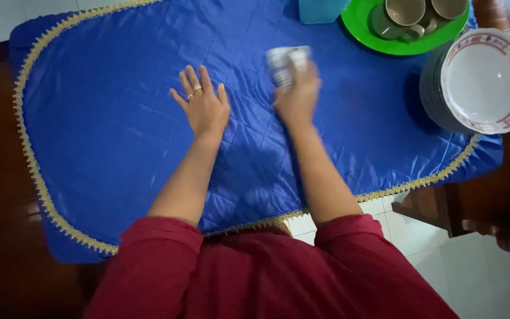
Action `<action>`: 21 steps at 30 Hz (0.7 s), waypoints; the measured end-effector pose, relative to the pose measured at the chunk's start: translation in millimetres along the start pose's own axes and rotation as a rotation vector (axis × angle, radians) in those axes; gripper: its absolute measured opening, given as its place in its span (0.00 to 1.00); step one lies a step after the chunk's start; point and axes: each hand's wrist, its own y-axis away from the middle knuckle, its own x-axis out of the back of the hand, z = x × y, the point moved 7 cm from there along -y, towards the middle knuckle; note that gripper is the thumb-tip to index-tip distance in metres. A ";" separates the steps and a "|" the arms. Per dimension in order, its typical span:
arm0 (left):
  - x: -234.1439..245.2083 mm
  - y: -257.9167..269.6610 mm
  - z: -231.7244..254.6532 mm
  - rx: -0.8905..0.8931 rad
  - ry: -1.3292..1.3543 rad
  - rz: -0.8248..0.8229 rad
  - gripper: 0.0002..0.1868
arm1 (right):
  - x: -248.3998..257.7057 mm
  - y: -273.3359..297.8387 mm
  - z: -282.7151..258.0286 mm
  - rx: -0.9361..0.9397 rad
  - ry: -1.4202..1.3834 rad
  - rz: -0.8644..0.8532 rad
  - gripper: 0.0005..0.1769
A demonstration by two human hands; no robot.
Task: The person wipes a blue tablecloth with a checkered cloth. They move a stack of plates to the side to access the surface, then wipe the entire tablecloth area systematically. The plates are returned to their original position after the wiping is complete.
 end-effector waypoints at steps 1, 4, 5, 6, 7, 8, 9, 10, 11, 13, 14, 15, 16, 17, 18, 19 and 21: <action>3.3 1.5 0.1 -0.002 0.000 -0.002 0.32 | 0.3 10.4 -14.3 -0.003 0.001 0.000 0.47; 2.6 0.7 0.6 -0.014 0.128 -0.069 0.29 | -13.2 28.3 -51.2 0.167 -0.255 -0.338 0.40; 1.2 0.0 -0.5 -0.020 0.083 -0.034 0.29 | -8.2 25.7 -43.2 0.118 -0.397 -0.396 0.36; -0.7 -0.3 -1.7 -0.024 0.039 0.000 0.29 | -3.7 23.7 -35.4 0.068 -0.540 -0.455 0.32; -2.9 -0.9 -1.6 -0.024 0.040 0.002 0.29 | -1.6 15.9 -2.7 0.070 -0.540 -0.455 0.32; -3.9 -0.8 -2.4 -0.025 0.036 0.021 0.30 | 16.6 2.0 39.6 -0.001 -0.441 -0.164 0.28; -5.1 -0.8 -3.6 -0.026 0.031 0.039 0.30 | 36.4 -6.1 80.1 -0.068 -0.337 0.126 0.25; -6.2 -1.1 -4.0 -0.020 0.032 0.037 0.30 | 36.2 -17.1 96.4 -0.067 -0.337 0.119 0.25; -7.3 -1.3 -4.0 -0.016 0.011 0.036 0.30 | 43.5 -25.9 120.7 -0.179 -0.170 0.225 0.28; -8.9 -3.4 -4.7 -0.006 -0.011 0.041 0.30 | 40.0 -38.3 130.1 -0.282 -0.006 0.328 0.31; -9.6 -3.3 -5.1 -0.010 0.001 0.047 0.30 | 28.3 -41.4 116.5 -0.285 0.099 0.297 0.34; -10.4 -3.0 -5.4 -0.014 0.013 0.054 0.30 | 16.8 -44.1 103.0 -0.286 0.203 0.267 0.38; -6.1 -3.2 -5.9 -0.008 0.010 0.053 0.30 | 1.8 -40.6 79.3 -0.284 0.201 0.261 0.38; -5.9 -3.2 -6.4 0.003 0.050 -0.007 0.30 | -17.7 -38.8 52.1 -0.219 0.170 0.188 0.41; -5.5 -3.2 -5.9 0.011 0.090 -0.067 0.31 | -36.2 -36.2 24.9 -0.155 0.139 0.117 0.44; -10.3 -2.2 -10.5 0.016 0.088 -0.067 0.31 | -40.0 -26.2 2.2 -0.153 0.136 0.113 0.44; -13.3 -6.0 -15.9 -0.033 0.004 -0.003 0.31 | -69.7 -11.8 -63.3 0.101 -0.122 -0.195 0.45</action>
